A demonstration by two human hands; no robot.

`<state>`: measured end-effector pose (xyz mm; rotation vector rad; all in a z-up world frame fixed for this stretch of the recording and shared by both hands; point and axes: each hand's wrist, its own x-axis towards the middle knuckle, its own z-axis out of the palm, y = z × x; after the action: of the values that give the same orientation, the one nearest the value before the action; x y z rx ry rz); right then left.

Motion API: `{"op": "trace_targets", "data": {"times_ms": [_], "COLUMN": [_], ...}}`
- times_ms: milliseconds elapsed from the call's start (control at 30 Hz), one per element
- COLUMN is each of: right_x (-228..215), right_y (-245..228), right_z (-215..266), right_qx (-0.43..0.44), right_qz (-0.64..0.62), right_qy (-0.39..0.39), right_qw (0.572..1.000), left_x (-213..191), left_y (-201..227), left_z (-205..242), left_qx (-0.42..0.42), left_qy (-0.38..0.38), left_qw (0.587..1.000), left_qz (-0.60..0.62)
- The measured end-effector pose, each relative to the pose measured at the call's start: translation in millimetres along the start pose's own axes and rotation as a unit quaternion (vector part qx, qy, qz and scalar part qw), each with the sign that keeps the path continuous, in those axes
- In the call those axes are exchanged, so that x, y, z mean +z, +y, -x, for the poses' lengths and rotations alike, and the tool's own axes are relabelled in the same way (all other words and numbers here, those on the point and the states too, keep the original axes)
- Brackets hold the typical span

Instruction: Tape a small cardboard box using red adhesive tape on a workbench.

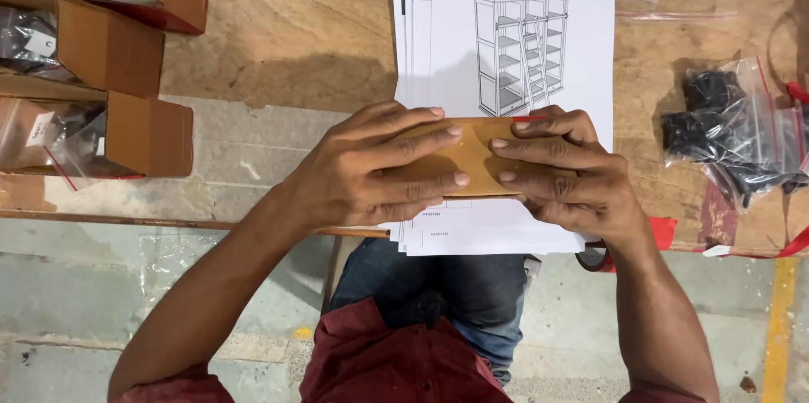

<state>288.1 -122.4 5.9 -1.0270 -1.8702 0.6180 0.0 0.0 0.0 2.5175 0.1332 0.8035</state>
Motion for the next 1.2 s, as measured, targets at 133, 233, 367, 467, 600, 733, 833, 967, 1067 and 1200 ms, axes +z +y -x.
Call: {"op": "trace_targets", "data": {"times_ms": [133, 233, 367, 467, 600, 733, 833, 967, 1067, 1200], "right_x": [0.3, 1.7, -1.8, -5.0, -5.4, -4.8, -5.0, -5.9, -3.1, -10.6], "right_y": [5.4, 6.2, 4.4, 1.4, 6.5, -0.6, -8.7, -18.1, -16.0, -10.4], "right_z": [4.0, 7.0, 5.2, 4.1, 10.7, 8.7, 4.8, -3.4, -0.6, 3.2], "right_qx": [-0.015, 0.002, 0.003, 0.019, 0.002, -0.014, -0.007, 0.034, 0.058, 0.073], "right_qz": [0.018, 0.023, 0.015, 0.017, 0.047, 0.133, 0.282, 0.221, 0.183, 0.149], "right_qy": [-0.009, -0.02, -0.032, -0.052, -0.067, -0.106, -0.127, -0.127, -0.121, -0.128], "right_qw": [1.0, 1.0, 0.999, 0.998, 0.997, 0.985, 0.951, 0.966, 0.974, 0.978], "left_x": [-5.9, -3.8, -0.6, -0.9, 1.6, 2.1, 7.6, 12.8, 16.3, 10.3], "left_y": [6.3, 10.6, 12.9, 12.5, 10.4, 8.4, 6.2, 8.7, 11.5, 28.0], "left_z": [-4.9, -4.2, -4.2, -5.0, -2.4, 0.5, 5.6, 5.8, 10.9, 2.8], "left_qx": [-0.004, -0.007, -0.022, -0.021, -0.003, 0.012, 0.014, -0.005, -0.037, -0.048], "left_qy": [-0.019, -0.01, 0.008, 0.019, 0.006, -0.029, -0.027, 0.031, 0.046, 0.053], "left_qw": [1.0, 1.0, 0.999, 0.999, 1.0, 0.999, 0.999, 0.999, 0.998, 0.997], "left_qz": [0.002, 0.003, 0.025, 0.046, 0.024, -0.026, -0.042, -0.025, -0.016, -0.039]}}
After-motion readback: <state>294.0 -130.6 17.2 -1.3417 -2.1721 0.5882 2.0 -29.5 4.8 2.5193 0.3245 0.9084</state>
